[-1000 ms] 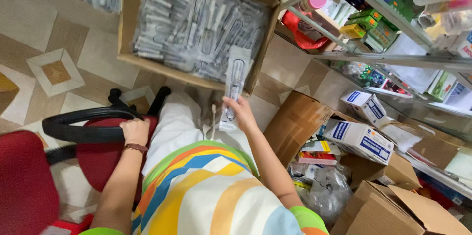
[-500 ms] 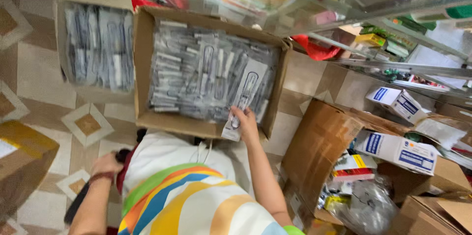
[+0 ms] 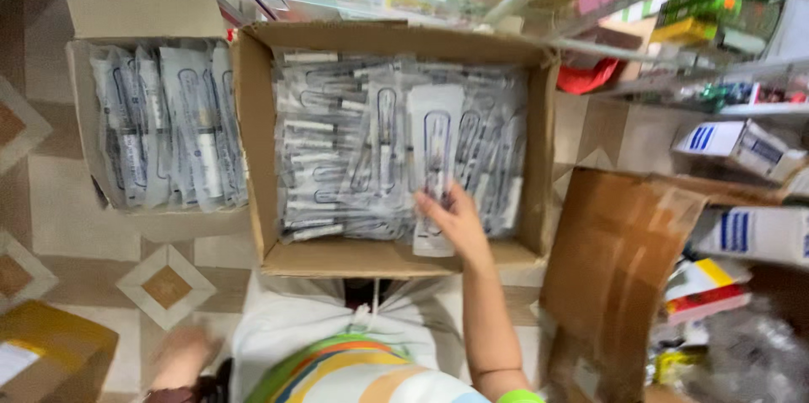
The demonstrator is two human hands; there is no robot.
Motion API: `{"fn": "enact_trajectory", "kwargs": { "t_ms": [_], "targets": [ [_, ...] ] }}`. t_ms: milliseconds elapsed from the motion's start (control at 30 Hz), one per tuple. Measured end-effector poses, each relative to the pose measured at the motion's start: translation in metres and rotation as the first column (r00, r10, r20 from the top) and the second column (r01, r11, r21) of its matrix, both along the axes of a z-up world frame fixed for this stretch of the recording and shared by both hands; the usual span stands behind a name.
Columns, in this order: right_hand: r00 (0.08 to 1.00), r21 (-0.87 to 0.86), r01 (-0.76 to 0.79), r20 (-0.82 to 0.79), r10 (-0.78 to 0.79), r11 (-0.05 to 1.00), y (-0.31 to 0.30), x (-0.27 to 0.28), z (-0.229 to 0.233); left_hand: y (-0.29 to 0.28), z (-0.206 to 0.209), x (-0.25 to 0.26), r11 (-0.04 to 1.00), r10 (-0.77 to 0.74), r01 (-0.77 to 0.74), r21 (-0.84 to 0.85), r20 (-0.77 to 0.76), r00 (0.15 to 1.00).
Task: The person sits on a chair with a large cardboard box on their lap, sorting individually wrapped medical syringes. They pick up syringes from the large box and place them into a smaller box beside it, occasionally adjusting the items within the boxes.
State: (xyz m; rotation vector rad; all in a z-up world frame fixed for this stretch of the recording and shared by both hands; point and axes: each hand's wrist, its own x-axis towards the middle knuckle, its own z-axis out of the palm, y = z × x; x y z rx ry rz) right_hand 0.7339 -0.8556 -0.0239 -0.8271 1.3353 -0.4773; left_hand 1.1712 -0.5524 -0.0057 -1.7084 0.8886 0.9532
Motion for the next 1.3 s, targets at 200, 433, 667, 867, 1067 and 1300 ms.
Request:
{"fn": "enact_trajectory", "kwargs": {
  "t_ms": [200,433,667,867,1067,1300],
  "targets": [
    [0.977,-0.158,0.169,0.159,-0.144,0.973,0.033,0.023,0.019,-0.151,0.07,-0.081,0.677,0.091,-0.691,-0.253,-0.903,0.42],
    [0.855,-0.207,0.395,0.439,-0.276,0.895,0.072,0.04,0.002,-0.184,0.07,-0.189,0.328,-0.318,-0.793,-0.514,-0.85,0.42],
    [0.927,-0.495,0.363,0.277,-0.253,0.789,0.067,0.053,-0.008,-0.181,0.049,-0.217,0.207,-0.492,-0.615,-0.761,-0.624,0.607],
    [0.971,-0.577,0.228,0.07,-0.23,0.785,0.067,0.053,-0.005,-0.184,0.038,-0.22,0.225,-0.425,-0.602,-0.767,-0.633,0.647],
    [0.982,-0.54,0.191,0.116,-0.152,0.82,0.069,0.05,-0.012,-0.199,0.021,-0.22,0.255,-0.364,-0.718,-0.648,-0.752,0.55],
    [0.996,-0.446,0.073,0.086,-0.038,0.892,0.072,0.048,-0.012,-0.211,0.003,-0.213,0.362,-0.217,-0.829,-0.427,-0.903,0.37]
  ]
}}
